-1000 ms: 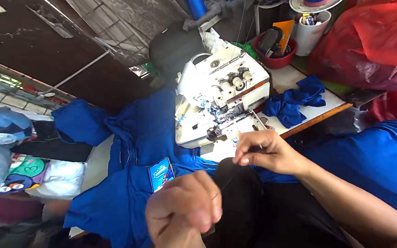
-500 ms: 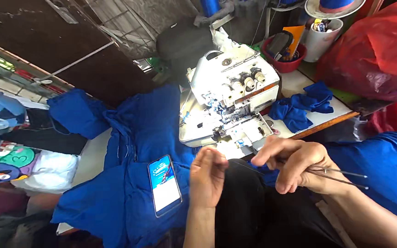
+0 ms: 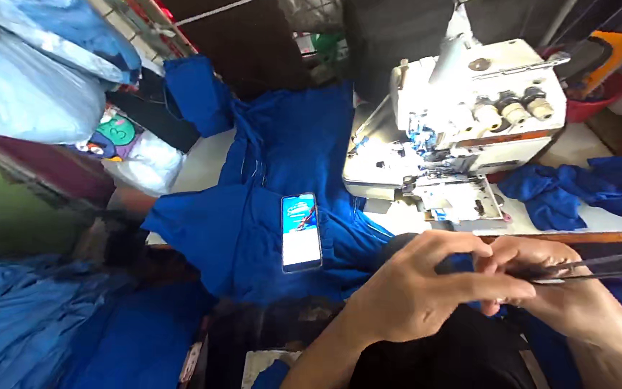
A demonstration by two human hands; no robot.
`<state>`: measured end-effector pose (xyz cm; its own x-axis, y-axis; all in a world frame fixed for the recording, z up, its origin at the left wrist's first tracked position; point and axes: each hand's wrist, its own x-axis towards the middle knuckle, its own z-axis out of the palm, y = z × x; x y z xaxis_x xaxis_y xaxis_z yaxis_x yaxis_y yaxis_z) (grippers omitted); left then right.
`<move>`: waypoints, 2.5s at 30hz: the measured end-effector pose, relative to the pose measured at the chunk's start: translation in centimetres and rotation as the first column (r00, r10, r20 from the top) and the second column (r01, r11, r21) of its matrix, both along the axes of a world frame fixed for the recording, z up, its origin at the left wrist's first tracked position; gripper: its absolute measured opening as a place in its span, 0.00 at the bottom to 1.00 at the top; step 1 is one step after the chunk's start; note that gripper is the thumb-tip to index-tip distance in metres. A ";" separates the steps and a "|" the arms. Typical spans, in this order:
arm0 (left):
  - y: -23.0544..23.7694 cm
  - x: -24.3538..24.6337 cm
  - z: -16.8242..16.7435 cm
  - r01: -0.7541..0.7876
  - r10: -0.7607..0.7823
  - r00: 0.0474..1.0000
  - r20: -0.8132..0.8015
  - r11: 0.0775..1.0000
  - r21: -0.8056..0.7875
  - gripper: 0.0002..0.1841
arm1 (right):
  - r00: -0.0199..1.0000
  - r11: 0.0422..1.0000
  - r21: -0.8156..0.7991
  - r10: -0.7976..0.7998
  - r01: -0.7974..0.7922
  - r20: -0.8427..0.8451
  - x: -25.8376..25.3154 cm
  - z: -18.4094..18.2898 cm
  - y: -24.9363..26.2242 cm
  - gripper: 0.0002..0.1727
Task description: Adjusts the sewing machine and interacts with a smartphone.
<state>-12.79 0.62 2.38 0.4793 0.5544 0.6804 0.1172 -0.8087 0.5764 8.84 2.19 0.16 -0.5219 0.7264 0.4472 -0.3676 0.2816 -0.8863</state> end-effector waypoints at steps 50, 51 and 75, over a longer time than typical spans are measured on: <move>-1.1 -1.3 -4.9 -0.169 0.167 0.985 -0.048 0.985 -0.042 0.09 | 0.853 0.939 0.255 -0.321 0.231 0.412 -0.3 -0.4 -2.5 0.14; -1.2 -1.3 -4.9 -0.175 0.173 0.984 -0.046 0.984 -0.045 0.10 | 0.847 0.934 0.266 -0.335 0.240 0.412 -0.2 -0.5 -2.5 0.14; -2.3 -3.0 -5.5 -0.430 0.467 0.883 0.039 0.840 -0.332 0.15 | 0.584 0.691 0.618 -0.694 0.375 0.422 -2.4 -0.6 -2.1 0.13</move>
<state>-15.81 -1.64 -3.13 0.0574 0.8774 0.4763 0.3428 -0.4654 0.8160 6.41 0.12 -0.40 -0.3549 0.7733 0.5255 0.5290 0.6295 -0.5691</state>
